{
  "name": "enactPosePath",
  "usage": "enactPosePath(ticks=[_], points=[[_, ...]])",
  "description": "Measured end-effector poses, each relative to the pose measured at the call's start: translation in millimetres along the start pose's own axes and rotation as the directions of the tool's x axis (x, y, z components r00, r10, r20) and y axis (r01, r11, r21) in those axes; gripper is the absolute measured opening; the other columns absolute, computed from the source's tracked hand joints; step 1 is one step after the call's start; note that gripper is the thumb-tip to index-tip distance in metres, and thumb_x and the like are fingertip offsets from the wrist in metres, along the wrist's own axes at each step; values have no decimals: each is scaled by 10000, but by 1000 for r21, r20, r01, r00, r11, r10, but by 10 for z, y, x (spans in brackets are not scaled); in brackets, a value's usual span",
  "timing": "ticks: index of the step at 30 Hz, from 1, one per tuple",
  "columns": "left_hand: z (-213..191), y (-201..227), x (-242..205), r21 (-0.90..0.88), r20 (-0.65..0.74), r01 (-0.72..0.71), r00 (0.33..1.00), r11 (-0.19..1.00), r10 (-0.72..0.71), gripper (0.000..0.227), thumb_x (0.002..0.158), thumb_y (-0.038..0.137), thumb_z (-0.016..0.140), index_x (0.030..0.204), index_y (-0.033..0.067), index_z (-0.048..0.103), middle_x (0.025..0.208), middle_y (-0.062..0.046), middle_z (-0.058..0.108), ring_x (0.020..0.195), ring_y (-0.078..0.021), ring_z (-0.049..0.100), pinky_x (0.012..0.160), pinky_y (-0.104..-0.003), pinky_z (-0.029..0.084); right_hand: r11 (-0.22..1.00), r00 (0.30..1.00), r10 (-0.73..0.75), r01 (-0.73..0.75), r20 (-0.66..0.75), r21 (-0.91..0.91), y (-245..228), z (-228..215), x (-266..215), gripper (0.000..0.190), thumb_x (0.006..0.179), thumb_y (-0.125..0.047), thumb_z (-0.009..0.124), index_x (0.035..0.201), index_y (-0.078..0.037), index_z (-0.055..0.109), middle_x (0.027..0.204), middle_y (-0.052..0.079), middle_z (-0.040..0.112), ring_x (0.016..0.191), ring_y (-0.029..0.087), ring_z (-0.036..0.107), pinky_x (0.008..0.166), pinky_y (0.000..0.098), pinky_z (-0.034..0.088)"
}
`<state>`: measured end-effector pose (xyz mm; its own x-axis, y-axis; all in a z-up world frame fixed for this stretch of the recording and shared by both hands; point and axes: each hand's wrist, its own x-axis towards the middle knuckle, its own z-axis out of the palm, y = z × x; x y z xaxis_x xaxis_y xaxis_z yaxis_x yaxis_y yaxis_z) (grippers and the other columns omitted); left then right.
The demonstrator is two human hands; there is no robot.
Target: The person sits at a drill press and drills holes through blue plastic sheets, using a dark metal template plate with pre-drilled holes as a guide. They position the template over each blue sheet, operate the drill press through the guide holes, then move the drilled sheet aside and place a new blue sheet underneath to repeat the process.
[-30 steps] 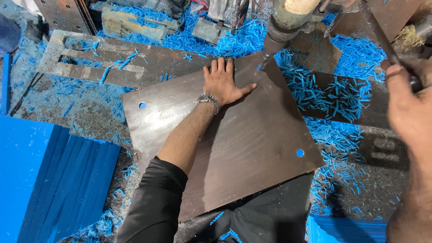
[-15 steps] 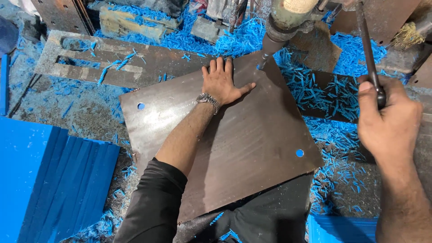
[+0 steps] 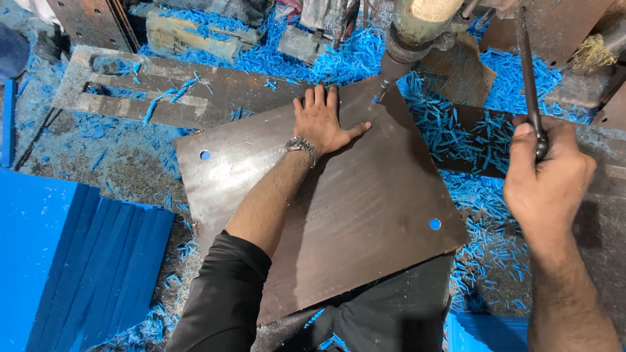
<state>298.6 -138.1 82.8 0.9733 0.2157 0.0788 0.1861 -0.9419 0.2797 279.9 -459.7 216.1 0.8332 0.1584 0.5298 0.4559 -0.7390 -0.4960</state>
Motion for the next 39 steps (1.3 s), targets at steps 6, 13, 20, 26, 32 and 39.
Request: enactPosePath(ticks=[6,13,20,26,32,39], points=[[-11,12,-19,5,-12,-5,1000,1000,5,1215,746,927,525,1506,-12,395,1316,-187,464,1277,-356,394,1088,-591,261,996,997,-75,76,22,-45,8,11,-26,189,1168,-170,666,1154,12,713,782,130,639,728,203,623,693,384,479],[29,2,-2,13,-52,-9,999,1000,10,1218,737,930,528,1499,-11,396,1332,-186,463,1284,-363,392,1090,-613,253,999,999,-36,36,12,-15,-21,15,-36,190,1158,-161,656,1152,25,696,779,129,611,684,202,591,660,375,463],[-19,13,-22,-16,-6,5,1000,1000,-5,1238,733,932,515,1532,-2,369,1352,-189,458,1314,-366,391,1114,-608,262,996,996,-90,89,-23,-25,124,147,-102,207,1175,-158,655,1116,41,655,754,138,629,740,222,653,701,391,500],[15,7,0,-4,-21,8,1000,1000,-8,1224,728,933,527,1514,4,389,1360,-190,452,1303,-365,383,1103,-593,258,993,990,-78,87,-119,75,308,358,-171,182,1152,-132,623,1101,42,617,811,151,662,731,243,685,691,378,518],[42,10,-2,-26,-66,-13,998,1000,11,1217,729,919,557,1503,-7,399,1348,-196,456,1289,-379,385,1089,-608,255,996,999,-21,19,-23,-82,101,171,-103,208,1150,-164,674,1154,43,654,734,170,605,648,260,624,631,416,478],[-7,14,-29,-36,-56,-6,998,999,4,1207,723,903,579,1493,-12,418,1312,-190,475,1279,-367,401,1085,-609,267,998,997,-59,60,-40,23,368,348,-190,202,1183,-164,623,1120,27,634,730,122,612,664,182,647,641,353,491]])
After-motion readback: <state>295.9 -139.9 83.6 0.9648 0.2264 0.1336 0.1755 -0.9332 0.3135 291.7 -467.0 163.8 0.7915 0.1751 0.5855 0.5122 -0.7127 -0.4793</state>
